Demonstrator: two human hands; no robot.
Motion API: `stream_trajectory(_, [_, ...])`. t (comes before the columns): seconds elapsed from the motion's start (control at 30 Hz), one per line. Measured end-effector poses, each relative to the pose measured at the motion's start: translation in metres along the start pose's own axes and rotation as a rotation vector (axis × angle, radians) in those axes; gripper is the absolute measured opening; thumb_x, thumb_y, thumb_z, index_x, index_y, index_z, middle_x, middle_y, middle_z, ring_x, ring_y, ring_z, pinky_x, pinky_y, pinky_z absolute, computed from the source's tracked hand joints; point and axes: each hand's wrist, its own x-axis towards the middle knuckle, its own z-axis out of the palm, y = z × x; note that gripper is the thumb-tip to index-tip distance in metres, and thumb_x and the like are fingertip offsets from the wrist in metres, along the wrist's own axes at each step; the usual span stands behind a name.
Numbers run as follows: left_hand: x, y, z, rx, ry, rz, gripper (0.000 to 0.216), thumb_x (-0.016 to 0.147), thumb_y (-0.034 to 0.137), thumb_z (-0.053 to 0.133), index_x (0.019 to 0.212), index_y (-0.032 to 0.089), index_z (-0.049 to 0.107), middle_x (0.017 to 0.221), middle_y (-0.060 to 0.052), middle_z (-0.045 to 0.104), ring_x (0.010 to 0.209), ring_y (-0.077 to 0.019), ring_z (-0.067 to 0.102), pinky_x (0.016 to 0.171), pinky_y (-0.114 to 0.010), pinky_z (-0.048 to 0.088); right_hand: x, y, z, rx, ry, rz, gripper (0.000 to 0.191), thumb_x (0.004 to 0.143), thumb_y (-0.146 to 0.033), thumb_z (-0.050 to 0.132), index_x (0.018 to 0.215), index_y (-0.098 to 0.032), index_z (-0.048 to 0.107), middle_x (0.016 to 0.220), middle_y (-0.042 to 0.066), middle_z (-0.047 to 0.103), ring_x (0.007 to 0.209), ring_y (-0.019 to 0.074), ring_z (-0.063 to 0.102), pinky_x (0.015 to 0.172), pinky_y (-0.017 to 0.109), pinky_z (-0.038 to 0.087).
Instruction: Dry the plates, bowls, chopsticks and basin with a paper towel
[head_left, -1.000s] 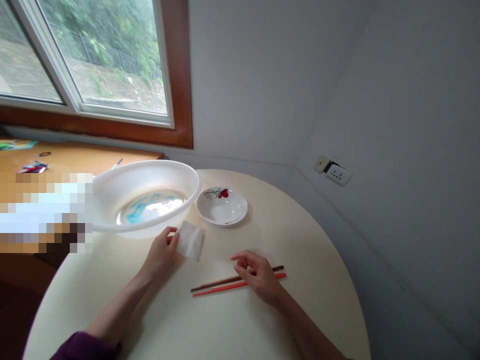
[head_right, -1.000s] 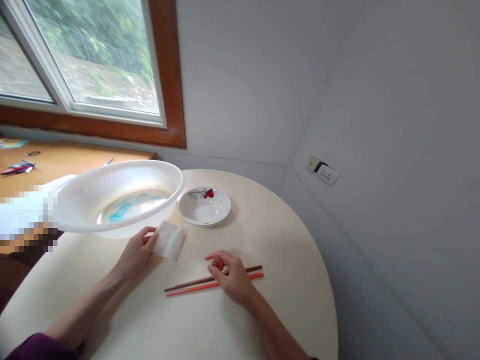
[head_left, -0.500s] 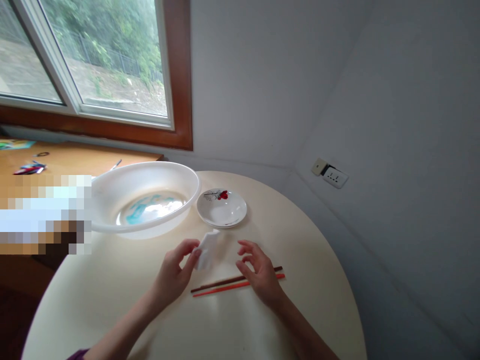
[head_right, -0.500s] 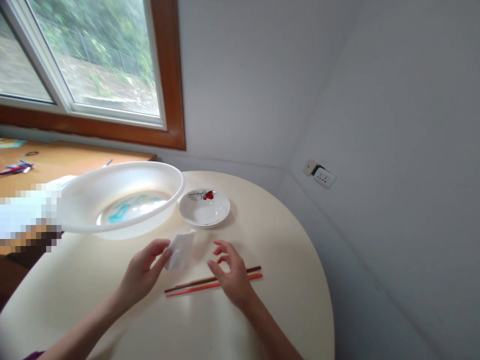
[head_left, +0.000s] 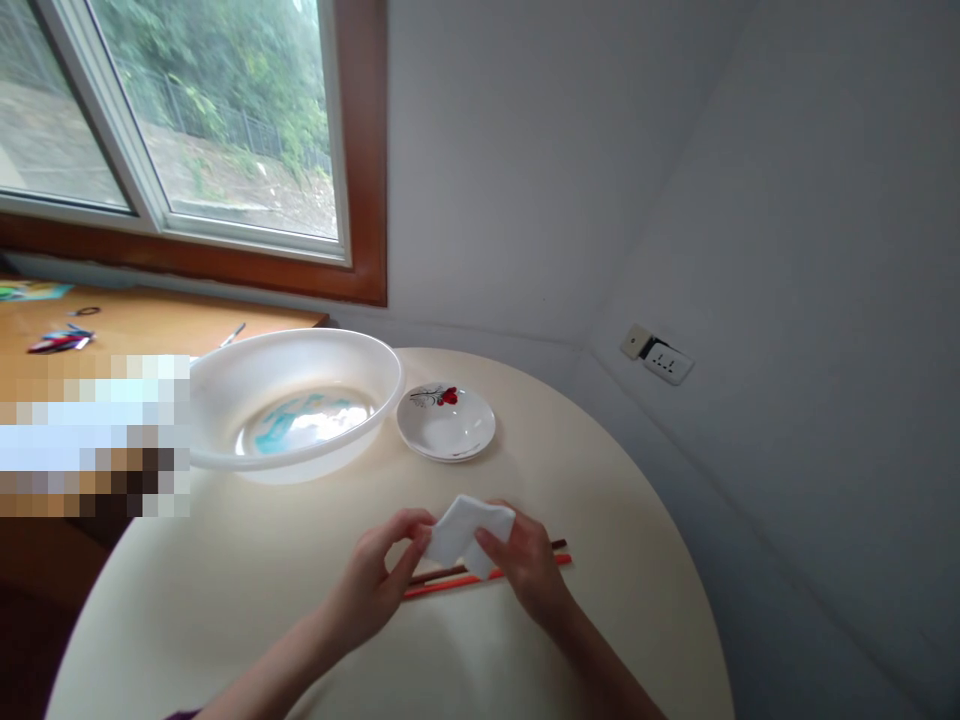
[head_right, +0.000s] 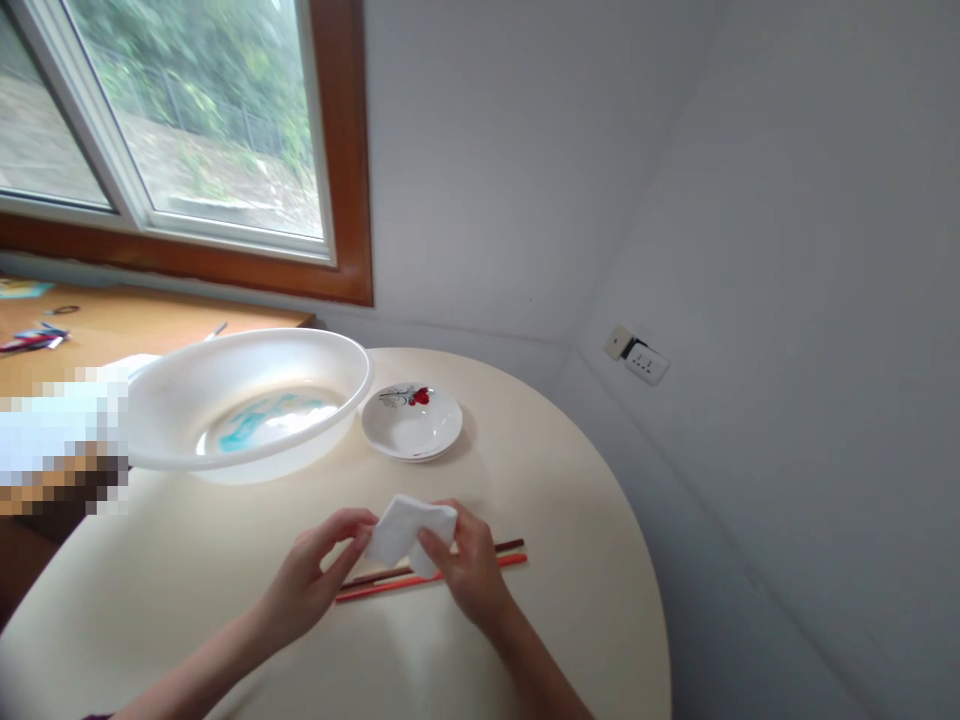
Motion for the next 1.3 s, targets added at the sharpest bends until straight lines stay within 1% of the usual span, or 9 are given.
stream_trajectory(0.13, [0.000, -0.006, 0.002, 0.049, 0.004, -0.016, 0.014, 0.086, 0.024, 0.042, 0.097, 0.019, 0.051, 0.073, -0.002, 0.064, 0.070, -0.0133, 0.062, 0.067, -0.025, 0.049, 0.018, 0.015, -0.042, -0.082, 0.302, 0.003, 0.035, 0.066, -0.048, 0.064, 0.071, -0.014, 0.057, 0.063, 0.001, 0.056, 0.059, 0.0141, 0.050, 0.056, 0.026, 0.042])
stream_trajectory(0.27, [-0.002, -0.009, 0.005, 0.145, -0.042, -0.010, 0.016, 0.084, 0.024, 0.046, 0.099, 0.020, 0.050, 0.087, -0.004, 0.064, 0.083, -0.0151, 0.061, 0.077, -0.029, 0.048, 0.035, 0.037, -0.106, -0.409, 0.591, 0.066, 0.035, 0.064, -0.049, 0.058, 0.066, -0.014, 0.055, 0.056, 0.000, 0.053, 0.055, 0.0146, 0.046, 0.052, 0.026, 0.038])
stream_trajectory(0.4, [-0.005, -0.011, 0.006, 0.171, -0.089, -0.006, 0.017, 0.084, 0.023, 0.047, 0.101, 0.022, 0.049, 0.095, -0.005, 0.061, 0.091, -0.0156, 0.059, 0.082, -0.030, 0.046, 0.036, 0.053, -0.148, -0.869, 0.578, 0.305, 0.023, 0.071, -0.037, 0.051, 0.074, -0.015, 0.057, 0.065, 0.004, 0.059, 0.061, 0.0185, 0.053, 0.056, 0.028, 0.038])
stream_trajectory(0.6, [-0.006, -0.013, 0.006, 0.179, -0.107, -0.006, 0.018, 0.084, 0.023, 0.047, 0.102, 0.022, 0.048, 0.097, -0.005, 0.059, 0.092, -0.0161, 0.057, 0.083, -0.031, 0.046, 0.034, 0.056, -0.158, -1.231, 0.540, 0.473, 0.046, 0.077, -0.035, 0.050, 0.117, -0.013, 0.050, 0.103, 0.015, 0.062, 0.094, 0.0300, 0.057, 0.079, 0.039, 0.038])
stream_trajectory(0.77, [-0.005, -0.013, 0.007, 0.190, -0.094, -0.008, 0.019, 0.083, 0.023, 0.047, 0.102, 0.021, 0.049, 0.097, -0.007, 0.060, 0.091, -0.0170, 0.058, 0.082, -0.032, 0.047, 0.033, 0.054, -0.133, -1.255, 0.751, 0.129, 0.050, 0.076, -0.030, 0.050, 0.122, -0.010, 0.045, 0.119, 0.019, 0.053, 0.110, 0.0336, 0.048, 0.089, 0.047, 0.033])
stream_trajectory(0.83, [-0.003, -0.015, 0.006, 0.200, -0.060, -0.023, 0.018, 0.083, 0.023, 0.046, 0.100, 0.020, 0.051, 0.094, -0.007, 0.061, 0.089, -0.0177, 0.059, 0.080, -0.033, 0.048, 0.028, 0.051, -0.106, -1.220, 0.629, -0.158, 0.043, 0.081, -0.029, 0.044, 0.120, -0.011, 0.046, 0.117, 0.017, 0.056, 0.112, 0.0289, 0.048, 0.093, 0.045, 0.032])
stream_trajectory(0.93, [0.000, -0.020, 0.006, 0.204, 0.008, -0.052, 0.016, 0.082, 0.024, 0.045, 0.096, 0.019, 0.052, 0.089, -0.007, 0.063, 0.084, -0.0184, 0.061, 0.076, -0.034, 0.050, 0.014, 0.043, -0.055, -1.176, 0.230, -0.432, 0.041, 0.088, -0.031, 0.039, 0.126, -0.017, 0.044, 0.122, 0.013, 0.055, 0.116, 0.0221, 0.048, 0.096, 0.040, 0.031])
stream_trajectory(1.1, [0.002, -0.025, 0.004, 0.209, 0.069, -0.073, 0.014, 0.084, 0.026, 0.043, 0.093, 0.019, 0.052, 0.087, -0.006, 0.063, 0.083, -0.0176, 0.062, 0.075, -0.034, 0.051, -0.007, 0.036, -0.009, -1.207, -0.140, -0.283, 0.052, 0.089, -0.039, 0.038, 0.139, -0.024, 0.031, 0.141, 0.008, 0.039, 0.130, 0.0226, 0.033, 0.106, 0.044, 0.023])
stream_trajectory(1.3, [0.002, -0.025, 0.006, 0.212, 0.058, -0.059, 0.014, 0.085, 0.025, 0.041, 0.093, 0.019, 0.051, 0.086, -0.006, 0.062, 0.082, -0.0170, 0.062, 0.074, -0.033, 0.051, 0.001, 0.036, -0.009, -1.231, -0.238, -0.078, 0.051, 0.090, -0.046, 0.032, 0.137, -0.026, 0.036, 0.146, 0.007, 0.030, 0.133, 0.0253, 0.027, 0.107, 0.048, 0.019])
